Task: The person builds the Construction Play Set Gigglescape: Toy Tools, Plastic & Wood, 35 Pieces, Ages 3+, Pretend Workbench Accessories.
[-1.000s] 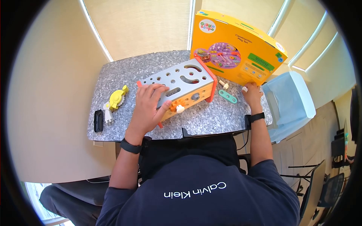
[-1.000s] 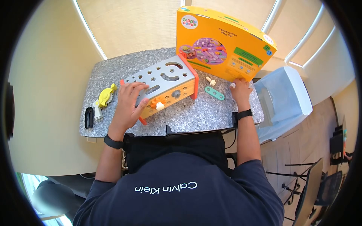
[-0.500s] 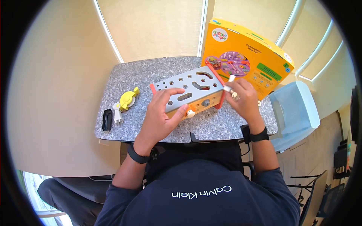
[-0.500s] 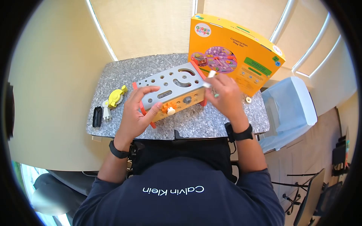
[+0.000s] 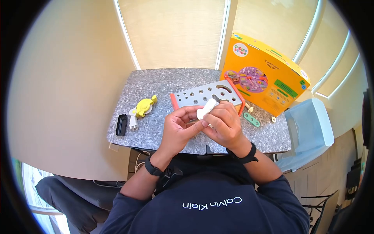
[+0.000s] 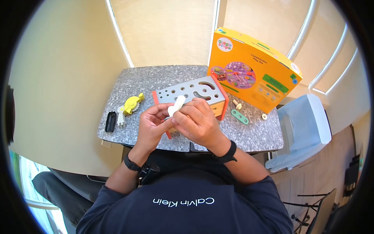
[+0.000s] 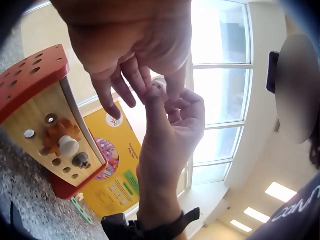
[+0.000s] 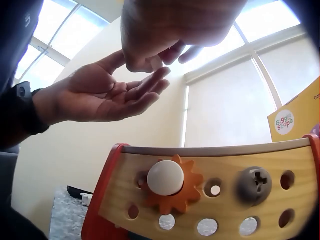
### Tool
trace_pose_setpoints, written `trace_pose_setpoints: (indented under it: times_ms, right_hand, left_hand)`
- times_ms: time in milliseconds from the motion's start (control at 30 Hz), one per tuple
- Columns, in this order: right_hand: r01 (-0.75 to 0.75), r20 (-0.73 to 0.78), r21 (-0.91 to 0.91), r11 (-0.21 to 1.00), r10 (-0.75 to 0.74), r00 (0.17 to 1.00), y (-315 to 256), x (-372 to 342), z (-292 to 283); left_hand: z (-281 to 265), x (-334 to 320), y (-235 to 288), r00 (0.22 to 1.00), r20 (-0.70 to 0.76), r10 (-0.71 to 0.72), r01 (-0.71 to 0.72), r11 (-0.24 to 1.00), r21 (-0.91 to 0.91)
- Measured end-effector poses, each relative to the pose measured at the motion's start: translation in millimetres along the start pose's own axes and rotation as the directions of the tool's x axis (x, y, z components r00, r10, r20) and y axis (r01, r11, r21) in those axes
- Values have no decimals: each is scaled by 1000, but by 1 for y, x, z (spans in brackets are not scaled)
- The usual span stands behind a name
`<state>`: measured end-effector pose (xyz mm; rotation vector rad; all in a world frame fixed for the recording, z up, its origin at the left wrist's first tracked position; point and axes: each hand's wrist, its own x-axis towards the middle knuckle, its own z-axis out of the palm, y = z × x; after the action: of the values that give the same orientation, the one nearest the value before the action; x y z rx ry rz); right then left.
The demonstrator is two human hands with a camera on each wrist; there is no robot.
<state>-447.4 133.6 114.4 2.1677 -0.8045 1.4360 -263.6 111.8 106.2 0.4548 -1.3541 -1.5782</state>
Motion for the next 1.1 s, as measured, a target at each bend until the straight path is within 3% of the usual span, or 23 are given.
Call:
trace_pose_setpoints:
  times_ms: [67, 100, 167, 300, 367, 400, 433, 467, 500, 533, 600, 633, 667, 700, 767, 900, 967, 1100]
  right_hand:
    - [3, 12, 18, 1000, -3, 1000, 0, 4, 5]
    - [1, 26, 29, 1000, -1, 1000, 0, 6, 6]
    - [6, 63, 54, 999, -10, 998, 2, 12, 7]
    - [-61, 147, 178, 982, 35, 989, 16, 9, -4]
    - [-254, 207, 12, 967, 246, 947, 29, 7, -20]
    - [-249, 209, 14, 968, 241, 948, 39, 4, -27]
    - [-289, 230, -143, 947, 316, 921, 49, -2, -34]
    - [-317, 237, -298, 900, 391, 889, 58, -8, -40]
    - [-315, 239, -296, 902, 389, 890, 66, -17, -45]
    - [-352, 229, -383, 854, 457, 859, 74, -26, -49]
    - [-381, 214, -466, 798, 520, 827, 88, -50, -55]
    - [-487, 248, -452, 747, 630, 736, 94, -65, -59]
    - [-585, 282, -444, 679, 726, 628, 93, -69, -60]
    - [-585, 281, -444, 678, 726, 628, 92, -72, -62]
    - [-640, 516, -223, 736, 646, 563, 87, -69, -65]
    - [-683, 477, -280, 675, 715, 511, 83, -79, -60]
    - [-710, 429, -286, 643, 749, 505, 85, -84, -57]
    - [-751, 411, -242, 614, 766, 494, 80, -83, -54]
  left_hand:
    - [-4, 0, 3, 999, -6, 37, -37, 999, 1]
    - [-10, -1, 8, 999, -38, -16, 19, 995, 93]
    - [-19, 2, 9, 995, -34, 92, -89, 992, 87]
    - [-50, 2, 30, 991, -104, 83, -60, 976, 208]
    - [-68, 2, 41, 950, -289, 118, 87, 788, 609]
    - [-81, 4, 37, 931, -325, 164, 135, 673, 727]
    - [-91, 5, 33, 930, -329, 166, 136, 674, 726]
    - [-100, 6, 27, 942, -318, 108, 210, 549, 809]
    - [-109, 7, 18, 948, -314, 47, 269, 407, 873]
    - [-120, 8, 1, 969, -240, 52, 189, 470, 862]
    - [-126, 10, -16, 970, -243, 27, 208, 429, 879]
    - [-127, 11, -19, 970, -242, 0, 223, 386, 895]
    - [-126, 11, -18, 969, -247, -19, 231, 426, 875]
    - [-126, 10, -17, 969, -246, -19, 231, 427, 874]
    - [-125, 10, -15, 962, -271, -18, 244, 501, 831]
    - [-114, 11, -2, 961, -274, -27, 258, 443, 859]
    - [-115, 12, -8, 976, -196, 91, 153, 348, 925]
    - [-117, 18, -10, 991, -132, -27, 135, 205, 969]
